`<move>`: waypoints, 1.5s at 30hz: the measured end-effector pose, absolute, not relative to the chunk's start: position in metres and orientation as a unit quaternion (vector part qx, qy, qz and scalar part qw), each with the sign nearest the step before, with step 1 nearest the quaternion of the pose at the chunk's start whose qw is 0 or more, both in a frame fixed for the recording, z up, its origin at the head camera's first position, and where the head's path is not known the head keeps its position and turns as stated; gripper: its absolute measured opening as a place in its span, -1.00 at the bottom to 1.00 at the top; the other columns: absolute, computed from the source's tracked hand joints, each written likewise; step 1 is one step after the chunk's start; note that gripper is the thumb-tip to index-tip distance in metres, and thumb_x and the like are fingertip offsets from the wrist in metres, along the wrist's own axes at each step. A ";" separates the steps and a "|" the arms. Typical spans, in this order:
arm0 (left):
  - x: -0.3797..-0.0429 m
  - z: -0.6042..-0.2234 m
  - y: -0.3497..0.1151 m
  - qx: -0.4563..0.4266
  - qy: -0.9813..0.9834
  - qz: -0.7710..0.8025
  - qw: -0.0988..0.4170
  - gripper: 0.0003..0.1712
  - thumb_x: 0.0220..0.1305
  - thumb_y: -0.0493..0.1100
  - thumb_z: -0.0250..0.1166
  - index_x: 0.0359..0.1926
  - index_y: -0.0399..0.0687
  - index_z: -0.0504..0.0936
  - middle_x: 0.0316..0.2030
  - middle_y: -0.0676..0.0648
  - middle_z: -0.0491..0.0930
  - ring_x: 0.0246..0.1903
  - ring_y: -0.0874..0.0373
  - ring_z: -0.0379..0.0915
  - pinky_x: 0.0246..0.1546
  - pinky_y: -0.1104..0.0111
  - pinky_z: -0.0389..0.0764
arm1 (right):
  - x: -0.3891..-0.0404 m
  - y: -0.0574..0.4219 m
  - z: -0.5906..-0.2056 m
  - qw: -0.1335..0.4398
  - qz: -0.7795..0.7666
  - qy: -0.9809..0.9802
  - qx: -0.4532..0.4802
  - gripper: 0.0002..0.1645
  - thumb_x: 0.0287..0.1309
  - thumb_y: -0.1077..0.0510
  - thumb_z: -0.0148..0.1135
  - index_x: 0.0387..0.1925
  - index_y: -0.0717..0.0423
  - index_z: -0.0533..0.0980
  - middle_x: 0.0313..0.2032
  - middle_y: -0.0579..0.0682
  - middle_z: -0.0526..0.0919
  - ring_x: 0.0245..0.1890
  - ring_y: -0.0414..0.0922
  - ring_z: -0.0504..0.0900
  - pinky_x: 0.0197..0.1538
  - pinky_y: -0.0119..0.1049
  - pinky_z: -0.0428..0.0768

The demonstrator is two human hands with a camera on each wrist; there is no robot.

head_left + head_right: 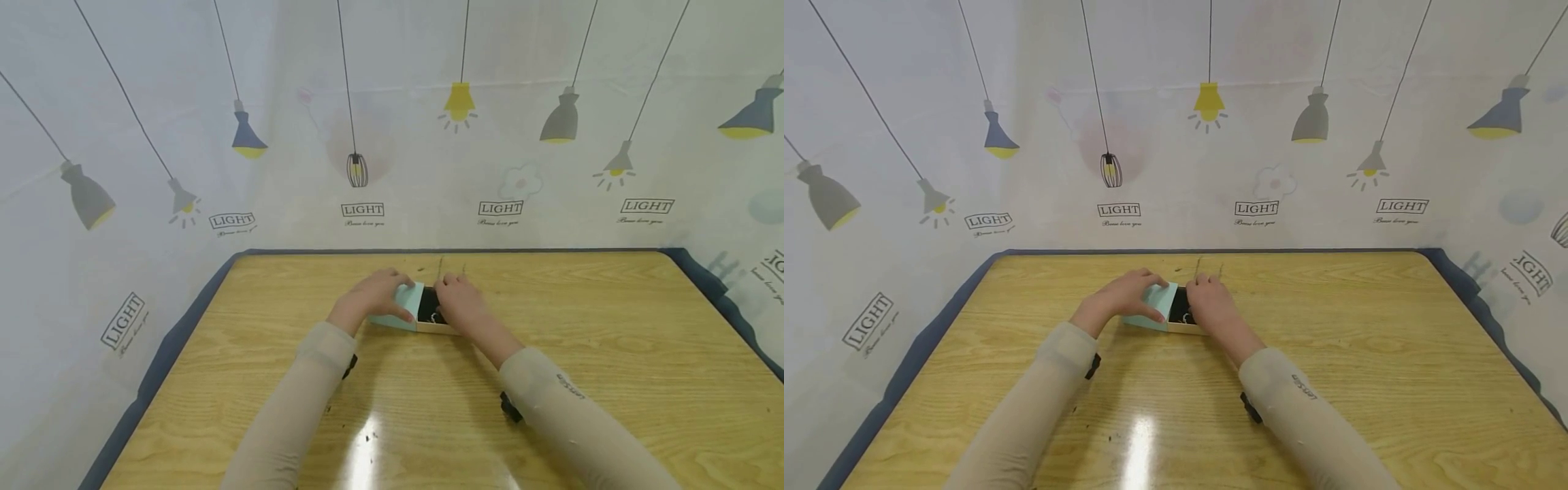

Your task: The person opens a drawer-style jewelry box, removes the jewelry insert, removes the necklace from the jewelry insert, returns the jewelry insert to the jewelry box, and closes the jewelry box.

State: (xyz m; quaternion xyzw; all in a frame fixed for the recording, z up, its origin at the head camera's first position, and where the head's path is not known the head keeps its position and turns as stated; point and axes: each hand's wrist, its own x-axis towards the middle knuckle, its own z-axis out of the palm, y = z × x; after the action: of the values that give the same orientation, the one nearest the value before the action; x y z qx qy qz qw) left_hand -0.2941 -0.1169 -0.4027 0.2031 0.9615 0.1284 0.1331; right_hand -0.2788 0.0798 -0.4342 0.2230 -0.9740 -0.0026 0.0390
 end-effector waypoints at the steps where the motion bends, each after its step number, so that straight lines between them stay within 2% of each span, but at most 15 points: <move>1: -0.294 -0.403 -0.116 0.202 0.962 0.129 0.133 -0.10 0.03 0.26 0.51 0.38 0.16 0.42 0.42 -0.09 0.31 0.33 -0.04 0.31 0.27 0.07 0.48 | -0.279 0.079 -0.434 0.035 -0.008 -0.975 0.220 -0.48 0.28 0.03 0.33 0.14 0.24 0.49 -0.03 0.17 0.56 0.05 0.14 0.55 0.03 -0.13 0.68; 7: -0.293 -0.403 -0.114 0.202 0.962 0.128 0.131 -0.11 0.02 0.24 0.52 0.37 0.15 0.43 0.42 -0.09 0.31 0.33 -0.04 0.31 0.28 0.06 0.47 | -0.278 0.076 -0.433 0.015 -0.027 -0.978 0.208 -0.47 0.29 0.01 0.32 0.14 0.26 0.48 -0.03 0.20 0.55 0.06 0.19 0.55 -0.01 -0.12 0.70; 16: -0.294 -0.403 -0.115 0.203 0.963 0.119 0.129 -0.10 0.04 0.25 0.51 0.38 0.16 0.42 0.44 -0.09 0.30 0.37 -0.06 0.28 0.33 0.05 0.43 | -0.279 0.073 -0.432 0.009 -0.033 -0.979 0.202 -0.48 0.31 0.01 0.30 0.16 0.25 0.48 -0.03 0.19 0.55 -0.05 0.10 0.59 -0.03 -0.14 0.70; 30: -0.294 -0.404 -0.114 0.196 0.965 0.119 0.124 -0.08 0.00 0.28 0.51 0.36 0.17 0.43 0.43 -0.10 0.31 0.36 -0.07 0.29 0.33 0.03 0.44 | -0.279 0.070 -0.430 0.014 -0.041 -0.979 0.197 -0.64 0.34 0.17 0.23 0.08 0.30 0.53 -0.10 0.20 0.55 -0.21 0.06 0.61 -0.18 -0.19 0.71; 36: -0.293 -0.401 -0.114 0.190 0.967 0.112 0.126 -0.06 -0.02 0.30 0.52 0.37 0.15 0.43 0.42 -0.10 0.31 0.37 -0.07 0.29 0.34 0.03 0.43 | -0.280 0.069 -0.429 0.012 -0.032 -0.980 0.195 -0.66 0.35 0.19 0.22 0.07 0.29 0.53 -0.11 0.20 0.55 -0.21 0.06 0.62 -0.17 -0.17 0.71; 45: -0.293 -0.404 -0.114 0.188 0.967 0.111 0.129 -0.07 -0.01 0.30 0.51 0.37 0.17 0.42 0.43 -0.09 0.31 0.38 -0.06 0.27 0.35 0.04 0.42 | -0.286 0.074 -0.427 -0.022 0.032 -0.981 0.190 -0.51 0.28 0.11 0.31 0.18 0.22 0.47 -0.02 0.18 0.57 -0.08 0.07 0.63 -0.07 -0.12 0.70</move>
State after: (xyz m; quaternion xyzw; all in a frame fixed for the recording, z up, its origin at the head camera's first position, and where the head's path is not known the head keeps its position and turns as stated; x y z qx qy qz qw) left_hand -0.2932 -0.1136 -0.4037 0.1879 0.9673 0.1115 0.1289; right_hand -0.2859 0.0744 -0.4275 0.1902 -0.9810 0.0322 -0.0220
